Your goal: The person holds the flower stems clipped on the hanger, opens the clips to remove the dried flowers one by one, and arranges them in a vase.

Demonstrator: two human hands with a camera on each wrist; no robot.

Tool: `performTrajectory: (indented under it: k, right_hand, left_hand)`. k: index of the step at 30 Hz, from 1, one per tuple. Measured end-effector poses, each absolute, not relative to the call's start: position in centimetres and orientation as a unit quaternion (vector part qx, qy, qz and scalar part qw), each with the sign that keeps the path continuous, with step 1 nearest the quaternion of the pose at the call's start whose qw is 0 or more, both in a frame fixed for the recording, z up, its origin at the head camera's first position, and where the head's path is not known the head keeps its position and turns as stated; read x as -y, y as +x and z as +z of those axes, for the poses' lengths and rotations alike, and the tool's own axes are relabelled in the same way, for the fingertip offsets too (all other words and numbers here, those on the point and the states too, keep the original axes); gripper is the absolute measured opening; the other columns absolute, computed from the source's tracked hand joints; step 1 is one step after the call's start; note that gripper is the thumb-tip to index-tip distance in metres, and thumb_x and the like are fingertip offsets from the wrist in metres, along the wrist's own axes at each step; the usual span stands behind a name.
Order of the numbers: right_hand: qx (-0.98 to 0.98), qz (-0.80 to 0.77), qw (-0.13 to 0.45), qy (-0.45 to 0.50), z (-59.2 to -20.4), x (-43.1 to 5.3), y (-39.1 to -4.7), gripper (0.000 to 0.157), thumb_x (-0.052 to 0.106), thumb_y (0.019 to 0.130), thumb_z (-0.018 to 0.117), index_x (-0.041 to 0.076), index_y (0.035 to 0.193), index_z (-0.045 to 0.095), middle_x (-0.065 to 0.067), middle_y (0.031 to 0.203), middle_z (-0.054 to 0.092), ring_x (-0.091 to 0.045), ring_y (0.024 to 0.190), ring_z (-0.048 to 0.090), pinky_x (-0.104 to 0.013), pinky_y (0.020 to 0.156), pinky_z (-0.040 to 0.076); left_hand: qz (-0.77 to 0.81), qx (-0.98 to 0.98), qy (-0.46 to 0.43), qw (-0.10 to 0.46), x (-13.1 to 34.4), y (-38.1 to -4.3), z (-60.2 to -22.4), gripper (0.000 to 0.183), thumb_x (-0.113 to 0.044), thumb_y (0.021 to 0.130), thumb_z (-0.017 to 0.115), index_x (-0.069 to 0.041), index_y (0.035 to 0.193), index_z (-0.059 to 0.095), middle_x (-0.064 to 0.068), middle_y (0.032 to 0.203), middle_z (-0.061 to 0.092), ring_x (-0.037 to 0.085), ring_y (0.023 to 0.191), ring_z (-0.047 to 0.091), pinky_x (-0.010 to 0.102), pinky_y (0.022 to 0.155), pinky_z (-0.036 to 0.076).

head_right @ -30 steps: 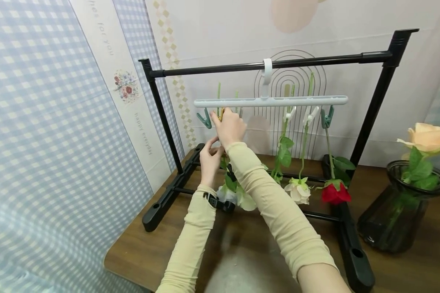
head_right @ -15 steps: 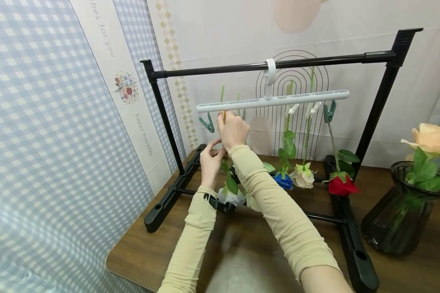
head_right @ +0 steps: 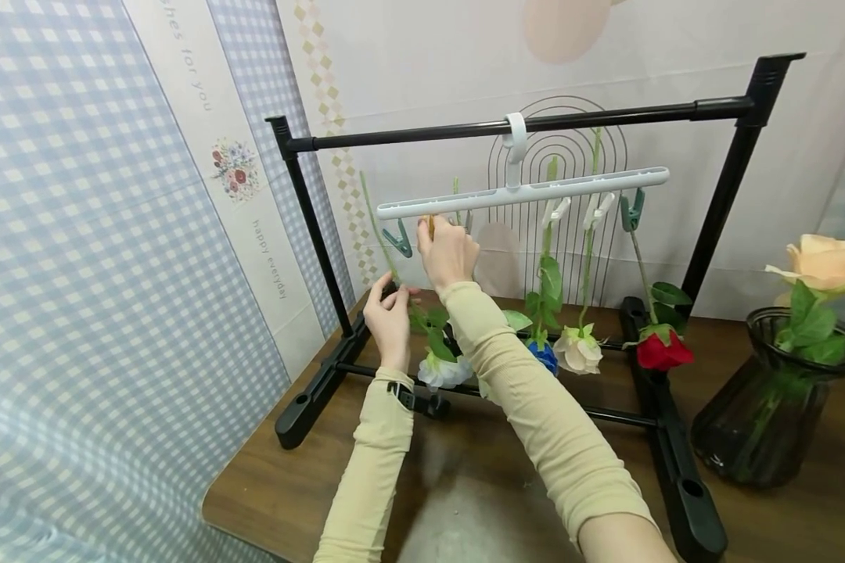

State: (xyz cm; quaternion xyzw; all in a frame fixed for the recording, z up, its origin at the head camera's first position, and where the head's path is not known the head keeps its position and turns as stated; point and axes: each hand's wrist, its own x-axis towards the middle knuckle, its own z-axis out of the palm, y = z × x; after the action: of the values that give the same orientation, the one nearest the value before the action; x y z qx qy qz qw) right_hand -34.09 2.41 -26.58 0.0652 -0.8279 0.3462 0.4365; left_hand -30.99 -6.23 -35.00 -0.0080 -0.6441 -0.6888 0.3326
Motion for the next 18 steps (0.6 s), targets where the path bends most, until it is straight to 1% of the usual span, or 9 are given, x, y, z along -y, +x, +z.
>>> performTrajectory:
  k: [2, 3, 7, 11, 12, 15, 18]
  right_hand:
    - [0.831, 0.349, 0.429, 0.061, -26.5, -2.5, -34.1, 0.035, 0.027, 0.096, 0.057, 0.004, 0.071, 0.062, -0.015, 0.068, 0.069, -0.03, 0.052, 0.055, -0.026, 0.049, 0.026]
    - [0.833, 0.35, 0.424, 0.06, -26.5, -2.5, -34.2, 0.035, 0.028, 0.096, 0.058, 0.004, 0.071, 0.062, -0.015, 0.068, 0.069, -0.03, 0.053, 0.055, -0.026, 0.049, 0.026]
    - [0.844, 0.348, 0.405, 0.06, -26.5, -2.7, -34.2, 0.036, 0.034, 0.095, 0.06, 0.003, 0.075, 0.064, -0.014, 0.072, 0.072, -0.029, 0.055, 0.058, -0.028, 0.049, 0.029]
    - [0.854, 0.34, 0.389, 0.06, -26.5, -3.0, -34.1, 0.038, 0.039, 0.092, 0.063, 0.003, 0.079, 0.066, -0.014, 0.081, 0.075, -0.031, 0.062, 0.066, -0.035, 0.052, 0.044]
    - [0.856, 0.34, 0.384, 0.059, -26.5, -3.1, -34.1, 0.039, 0.04, 0.092, 0.063, 0.003, 0.079, 0.066, -0.014, 0.083, 0.075, -0.031, 0.063, 0.067, -0.037, 0.054, 0.046]
    - [0.863, 0.345, 0.365, 0.055, -26.3, -3.3, -34.0, 0.04, 0.042, 0.092, 0.063, 0.004, 0.08, 0.065, -0.014, 0.085, 0.075, -0.031, 0.066, 0.068, -0.04, 0.056, 0.049]
    - [0.873, 0.353, 0.332, 0.059, -25.9, -3.5, -33.7, 0.041, 0.044, 0.092, 0.061, 0.004, 0.084, 0.067, -0.014, 0.09, 0.075, -0.031, 0.07, 0.069, -0.041, 0.059, 0.051]
  left_hand:
    - [-0.687, 0.637, -0.008, 0.351, 6.4, -30.7, -34.8, 0.034, -0.009, 0.095, 0.06, -0.011, 0.129, 0.061, 0.019, 0.085, 0.074, 0.034, 0.077, 0.07, 0.021, 0.055, 0.042]
    - [-0.687, 0.631, -0.011, 0.36, 6.5, -30.6, -34.7, 0.034, -0.01, 0.096, 0.059, -0.01, 0.129, 0.06, 0.019, 0.086, 0.074, 0.035, 0.078, 0.07, 0.021, 0.057, 0.044]
    - [-0.678, 0.615, -0.022, 0.401, 6.7, -29.7, -34.1, 0.034, -0.011, 0.096, 0.059, -0.01, 0.13, 0.06, 0.017, 0.087, 0.074, 0.032, 0.08, 0.069, 0.023, 0.069, 0.052]
    - [-0.649, 0.62, -0.039, 0.44, 6.8, -28.9, -33.2, 0.032, -0.013, 0.096, 0.059, -0.009, 0.128, 0.062, 0.014, 0.087, 0.074, 0.027, 0.076, 0.068, 0.022, 0.066, 0.05]
    - [-0.636, 0.627, -0.043, 0.448, 6.7, -28.7, -32.9, 0.031, -0.013, 0.097, 0.059, -0.009, 0.127, 0.062, 0.013, 0.087, 0.074, 0.026, 0.074, 0.067, 0.021, 0.065, 0.049]
    - [-0.597, 0.65, -0.06, 0.466, 6.8, -27.8, -32.2, 0.03, -0.015, 0.097, 0.058, -0.011, 0.126, 0.064, 0.011, 0.087, 0.074, 0.024, 0.069, 0.064, 0.02, 0.063, 0.046]
    - [-0.557, 0.673, -0.075, 0.481, 7.0, -26.8, -31.6, 0.029, -0.015, 0.097, 0.058, -0.012, 0.125, 0.065, 0.009, 0.087, 0.075, 0.024, 0.068, 0.063, 0.025, 0.064, 0.047]
